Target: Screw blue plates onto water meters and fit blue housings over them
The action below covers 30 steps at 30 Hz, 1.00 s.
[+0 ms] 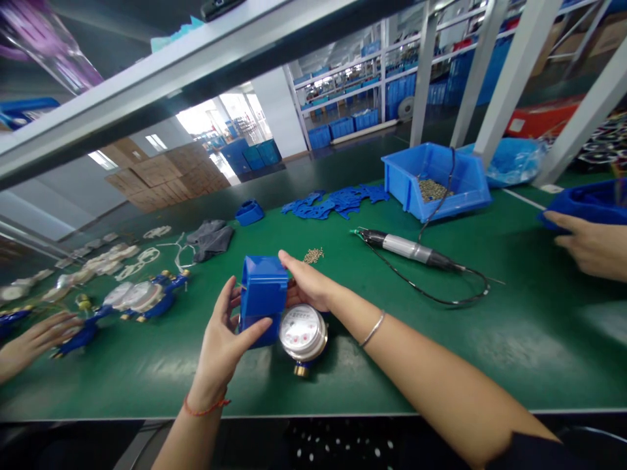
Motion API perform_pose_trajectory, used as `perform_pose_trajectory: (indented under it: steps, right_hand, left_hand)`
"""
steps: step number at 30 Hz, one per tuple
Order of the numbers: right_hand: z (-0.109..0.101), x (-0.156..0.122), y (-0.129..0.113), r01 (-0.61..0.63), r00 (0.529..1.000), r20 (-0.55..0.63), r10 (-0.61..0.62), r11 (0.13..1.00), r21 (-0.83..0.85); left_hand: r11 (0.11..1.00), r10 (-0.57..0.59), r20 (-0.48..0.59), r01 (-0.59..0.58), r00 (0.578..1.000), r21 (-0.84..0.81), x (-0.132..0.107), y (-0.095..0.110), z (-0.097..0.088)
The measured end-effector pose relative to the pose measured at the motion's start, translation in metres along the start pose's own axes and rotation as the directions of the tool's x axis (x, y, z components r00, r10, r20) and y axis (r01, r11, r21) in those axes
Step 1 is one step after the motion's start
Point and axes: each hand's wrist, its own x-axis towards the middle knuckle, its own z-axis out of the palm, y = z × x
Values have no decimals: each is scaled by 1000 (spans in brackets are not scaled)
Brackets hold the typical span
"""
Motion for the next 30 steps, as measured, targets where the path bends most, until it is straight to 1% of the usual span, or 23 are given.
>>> perform_pose_trajectory:
  steps: [2, 4, 7, 9, 11, 14, 18, 21, 23, 25, 27, 28, 30]
  right_hand:
    - [-3, -6, -1, -33, 998, 53, 24, 984, 176]
    - [-6, -8, 1, -62, 992, 120, 28, 954, 293]
    - [-11, -6, 6, -81, 978, 207, 11, 940, 332]
    - [-14, -3, 9, -80, 969, 247, -12, 929, 360]
    - [-18, -1, 12, -79, 960, 277, -34, 918, 388]
    - [-22, 1, 14, -82, 953, 300, -48, 910, 407]
    - [-20, 4, 15, -96, 945, 324, -44, 910, 403]
    - [-18, 5, 16, -110, 940, 339, -35, 910, 399]
    - [-18, 5, 16, -116, 940, 339, -30, 908, 402]
    - [-19, 5, 16, -121, 942, 335, -25, 906, 405]
    - [-18, 5, 16, -129, 945, 328, -13, 904, 407]
    - [-18, 4, 16, -136, 947, 320, -1, 903, 407]
    - [-15, 3, 16, -152, 954, 298, 26, 900, 409]
  left_hand:
    - [984, 90, 32, -93, 995, 149, -1, 7, -3]
    - [946, 178, 68, -190, 982, 264, -1, 15, -6]
    - [883, 267, 149, -304, 952, 357, 0, 27, -13]
    - [872, 285, 224, -349, 932, 342, 3, 34, -19]
    - [878, 278, 318, -374, 906, 299, 11, 39, -26]
    - [862, 260, 463, -419, 847, 283, 26, 46, -36]
    - [793, 249, 619, -524, 745, 312, 49, 59, -46]
    - [752, 188, 726, -572, 662, 327, 65, 69, -52]
    - [777, 133, 780, -553, 612, 301, 75, 75, -55]
    - [824, 81, 813, -497, 577, 271, 82, 78, -56]
    - [843, 62, 817, -468, 574, 265, 86, 80, -55]
    - [834, 68, 809, -478, 583, 275, 86, 80, -54]
    - [784, 103, 781, -533, 617, 318, 83, 80, -51]
